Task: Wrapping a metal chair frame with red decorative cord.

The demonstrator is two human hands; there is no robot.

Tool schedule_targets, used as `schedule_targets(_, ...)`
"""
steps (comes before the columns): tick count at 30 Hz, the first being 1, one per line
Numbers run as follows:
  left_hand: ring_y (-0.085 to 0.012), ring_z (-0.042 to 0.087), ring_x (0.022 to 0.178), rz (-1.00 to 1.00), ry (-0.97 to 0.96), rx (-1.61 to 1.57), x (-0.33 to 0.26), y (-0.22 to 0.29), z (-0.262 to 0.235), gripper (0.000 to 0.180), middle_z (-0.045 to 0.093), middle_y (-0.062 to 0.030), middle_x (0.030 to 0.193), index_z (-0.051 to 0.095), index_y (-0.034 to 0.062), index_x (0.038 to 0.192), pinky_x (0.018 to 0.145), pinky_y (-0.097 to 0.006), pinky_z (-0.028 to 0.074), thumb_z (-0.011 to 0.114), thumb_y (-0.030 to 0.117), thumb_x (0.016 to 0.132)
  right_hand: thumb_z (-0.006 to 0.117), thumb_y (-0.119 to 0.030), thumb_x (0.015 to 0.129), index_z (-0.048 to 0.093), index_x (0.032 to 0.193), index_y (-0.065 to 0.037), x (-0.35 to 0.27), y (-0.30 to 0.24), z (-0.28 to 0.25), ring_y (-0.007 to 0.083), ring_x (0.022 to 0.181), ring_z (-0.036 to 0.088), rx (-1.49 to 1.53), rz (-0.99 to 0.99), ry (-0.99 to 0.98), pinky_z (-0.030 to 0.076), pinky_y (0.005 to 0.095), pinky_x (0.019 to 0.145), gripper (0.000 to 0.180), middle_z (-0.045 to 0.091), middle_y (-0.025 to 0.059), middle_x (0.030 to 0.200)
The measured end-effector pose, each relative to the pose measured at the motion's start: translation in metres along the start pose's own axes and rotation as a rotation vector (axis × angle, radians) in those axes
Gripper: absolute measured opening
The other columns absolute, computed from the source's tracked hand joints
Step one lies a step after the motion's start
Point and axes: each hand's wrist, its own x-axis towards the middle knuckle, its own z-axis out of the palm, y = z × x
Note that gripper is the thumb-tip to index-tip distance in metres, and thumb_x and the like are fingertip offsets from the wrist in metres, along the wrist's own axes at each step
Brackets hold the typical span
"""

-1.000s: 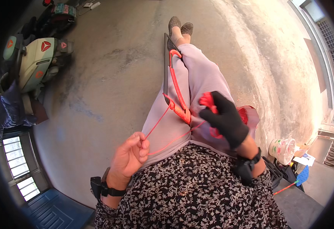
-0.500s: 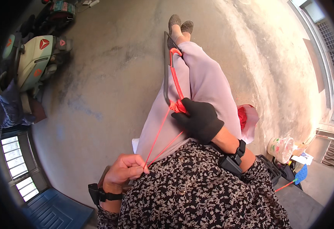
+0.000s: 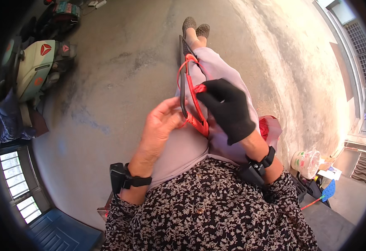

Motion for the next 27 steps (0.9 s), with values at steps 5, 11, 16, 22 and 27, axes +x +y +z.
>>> schedule_targets(5, -0.011, 0.062, 0.085, -0.035, -0.023, 0.115, 0.006, -0.009, 0.001, 0.025, 0.066, -0.0057, 0.102, 0.058, 0.0029, 0.119, 0.069, -0.025, 0.053, 0.057, 0.014, 0.096, 0.067, -0.019, 0.086, 0.064, 0.109, -0.004, -0.007, -0.003, 0.003, 0.0141, 0.081, 0.067, 0.31, 0.299, -0.239, 0.051, 0.027, 0.075, 0.027, 0.069, 0.0089, 0.086)
schedule_targets(11, -0.0146, 0.061, 0.079, -0.135, 0.124, -0.456, -0.02, 0.041, -0.026, 0.022, 0.064, -0.0052, 0.092, 0.056, 0.0055, 0.112, 0.069, -0.028, 0.052, 0.054, 0.022, 0.097, 0.076, -0.026, 0.078, 0.057, 0.122, -0.007, 0.008, -0.005, -0.019, 0.0229, 0.091, 0.066, -0.05, -0.006, 0.023, 0.051, 0.0327, 0.082, 0.051, 0.066, 0.0115, 0.101)
schedule_targets(16, -0.0101, 0.042, 0.06, 0.189, -0.292, -0.559, -0.079, 0.12, -0.012, 0.018, 0.049, 0.0001, 0.07, 0.043, 0.0119, 0.085, 0.061, -0.027, 0.041, 0.053, 0.02, 0.098, 0.081, -0.028, 0.067, 0.055, 0.124, -0.006, 0.012, -0.053, -0.007, 0.0341, 0.124, 0.047, -0.381, -0.497, -0.157, 0.037, 0.0426, 0.105, 0.067, 0.054, 0.0145, 0.127)
schedule_targets(22, -0.0083, 0.046, 0.076, 0.559, -0.042, -0.225, -0.115, 0.16, -0.049, 0.018, 0.05, -0.0024, 0.094, 0.045, 0.0084, 0.087, 0.063, -0.025, 0.038, 0.048, 0.018, 0.101, 0.073, -0.017, 0.08, 0.067, 0.096, -0.004, -0.007, -0.071, -0.03, 0.0228, 0.096, 0.062, 0.187, -0.367, -0.712, 0.049, 0.0326, 0.085, 0.021, 0.068, 0.0108, 0.093)
schedule_targets(27, -0.005, 0.051, 0.078, 0.271, 0.357, 0.233, -0.065, 0.084, -0.057, 0.011, 0.053, 0.0015, 0.09, 0.057, 0.0055, 0.1, 0.062, -0.02, 0.04, 0.053, 0.016, 0.097, 0.063, -0.008, 0.091, 0.066, 0.098, 0.002, -0.044, -0.058, -0.062, 0.0115, 0.083, 0.064, 0.743, 0.308, -0.862, 0.05, 0.0272, 0.075, 0.012, 0.069, 0.0068, 0.089)
